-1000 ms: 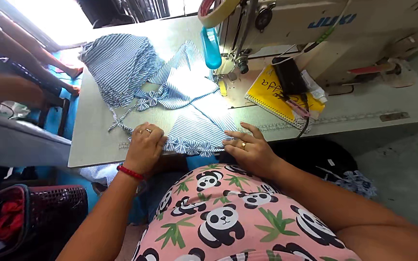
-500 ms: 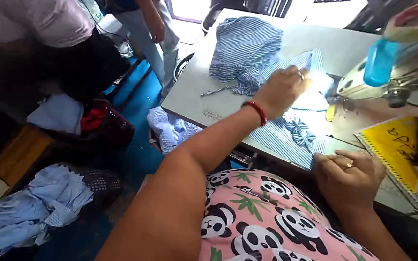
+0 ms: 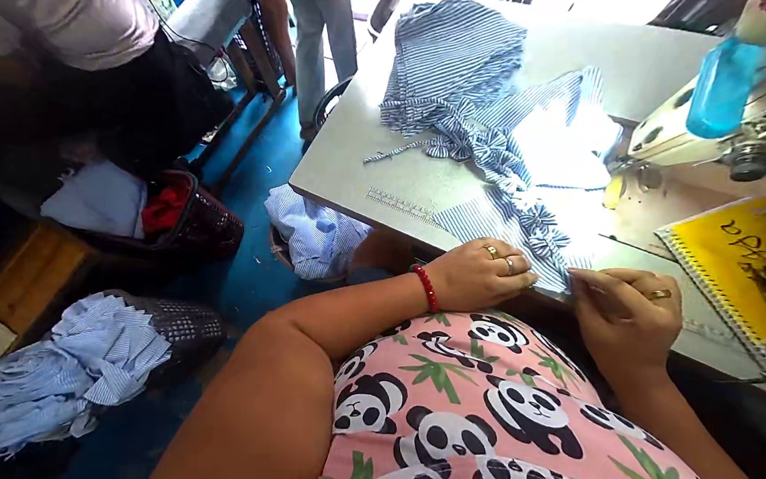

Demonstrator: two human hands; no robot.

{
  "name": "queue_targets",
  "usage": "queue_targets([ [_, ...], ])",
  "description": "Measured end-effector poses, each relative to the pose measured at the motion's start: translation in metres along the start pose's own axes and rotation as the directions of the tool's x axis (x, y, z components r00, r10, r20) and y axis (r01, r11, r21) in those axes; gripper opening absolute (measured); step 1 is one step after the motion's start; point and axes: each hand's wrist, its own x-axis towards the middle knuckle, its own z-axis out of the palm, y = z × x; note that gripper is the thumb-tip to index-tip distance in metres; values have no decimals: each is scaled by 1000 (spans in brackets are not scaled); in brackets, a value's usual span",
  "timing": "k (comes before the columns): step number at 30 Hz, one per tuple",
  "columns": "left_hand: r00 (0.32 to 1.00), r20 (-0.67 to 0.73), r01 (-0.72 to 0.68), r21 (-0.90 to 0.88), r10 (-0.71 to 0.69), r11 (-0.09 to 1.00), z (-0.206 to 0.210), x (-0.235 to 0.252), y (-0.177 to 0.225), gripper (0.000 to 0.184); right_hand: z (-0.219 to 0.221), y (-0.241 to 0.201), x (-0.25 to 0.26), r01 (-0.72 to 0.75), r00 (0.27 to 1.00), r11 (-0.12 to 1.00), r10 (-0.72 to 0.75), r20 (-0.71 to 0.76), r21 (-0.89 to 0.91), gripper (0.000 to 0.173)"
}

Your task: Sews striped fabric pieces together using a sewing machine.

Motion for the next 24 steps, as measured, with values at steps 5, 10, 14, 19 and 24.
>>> queue_targets([
  [5, 1000, -6, -5, -26, 5, 1000, 0, 7, 7, 29, 3, -3, -1, 25, 999, 999, -23, 49, -48, 22],
  [10, 997, 69, 47, -53, -43, 998, -2, 5, 10, 33, -1, -7, -1, -103, 994, 995, 103, -29, -2, 20],
  [14, 996, 85, 39, -30, -36, 999, 2, 5, 8, 33, -4, -2, -3, -165, 976, 985, 170, -134, 49, 10],
  [19, 996, 91, 11, 10, -11, 1000, 3, 6, 9, 34, -1, -7, -12, -118, 988, 993, 120, -97, 27, 10],
  [24, 996, 84, 9, -10, -8, 1000, 5, 7, 9, 34, 4, -12, -11, -104, 992, 994, 103, -74, -17, 10],
])
